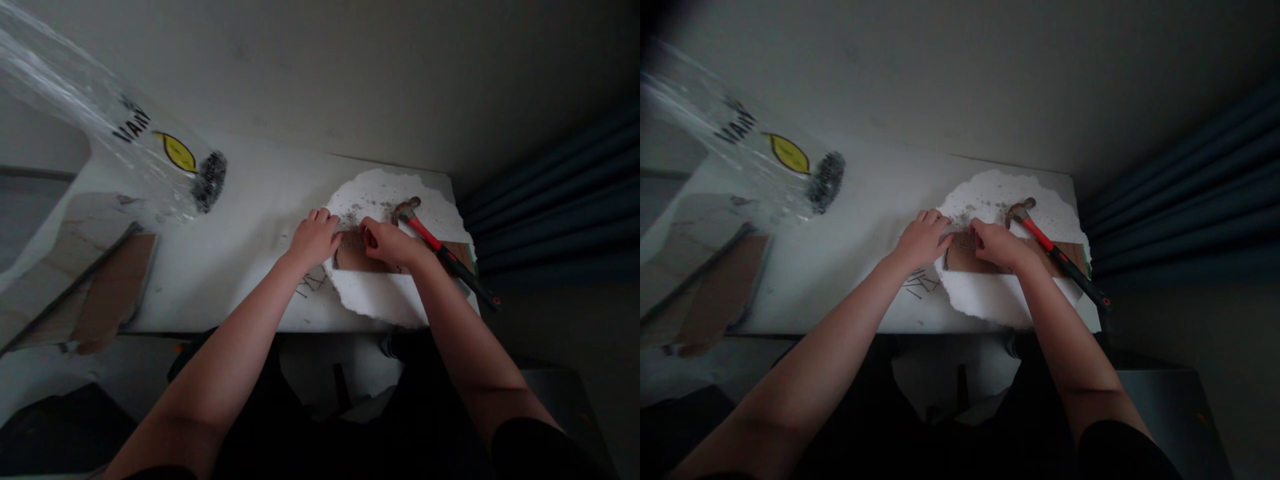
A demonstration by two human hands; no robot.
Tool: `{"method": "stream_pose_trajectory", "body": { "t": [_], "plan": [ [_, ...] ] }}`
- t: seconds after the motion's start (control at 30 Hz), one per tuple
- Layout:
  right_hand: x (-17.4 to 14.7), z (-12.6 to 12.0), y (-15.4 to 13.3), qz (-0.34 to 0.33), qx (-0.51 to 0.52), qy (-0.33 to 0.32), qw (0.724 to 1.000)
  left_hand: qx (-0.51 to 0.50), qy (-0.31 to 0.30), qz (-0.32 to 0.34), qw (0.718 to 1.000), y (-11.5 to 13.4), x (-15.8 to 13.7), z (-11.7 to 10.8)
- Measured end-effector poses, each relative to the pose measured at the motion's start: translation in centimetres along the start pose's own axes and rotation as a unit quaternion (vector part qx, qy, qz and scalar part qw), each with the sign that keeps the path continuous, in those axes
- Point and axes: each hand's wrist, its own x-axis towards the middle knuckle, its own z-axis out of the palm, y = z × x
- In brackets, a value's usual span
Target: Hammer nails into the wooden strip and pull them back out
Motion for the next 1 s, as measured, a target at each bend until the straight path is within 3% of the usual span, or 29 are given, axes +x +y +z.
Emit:
{"method": "stream_pose_trajectory", "body": {
  "t": [0.43,0.67,1.0],
  "plan": [
    [0.1,-0.3,-0.4,0.006,-0.041,-0.004,0.999,0.005,0.005,0.001,1.000,0.0,0.0,0.0],
    [-1.1,-0.2,-1.8,-0.006,-0.188,-0.005,0.982,0.002,-0.004,-0.004,1.000,0.1,0.0,-0.2],
    [-1.2,-0.3,-2.0,-0.013,-0.188,-0.001,0.982,-0.004,-0.004,-0.008,1.000,0.2,0.0,-0.2]
  ]
}}
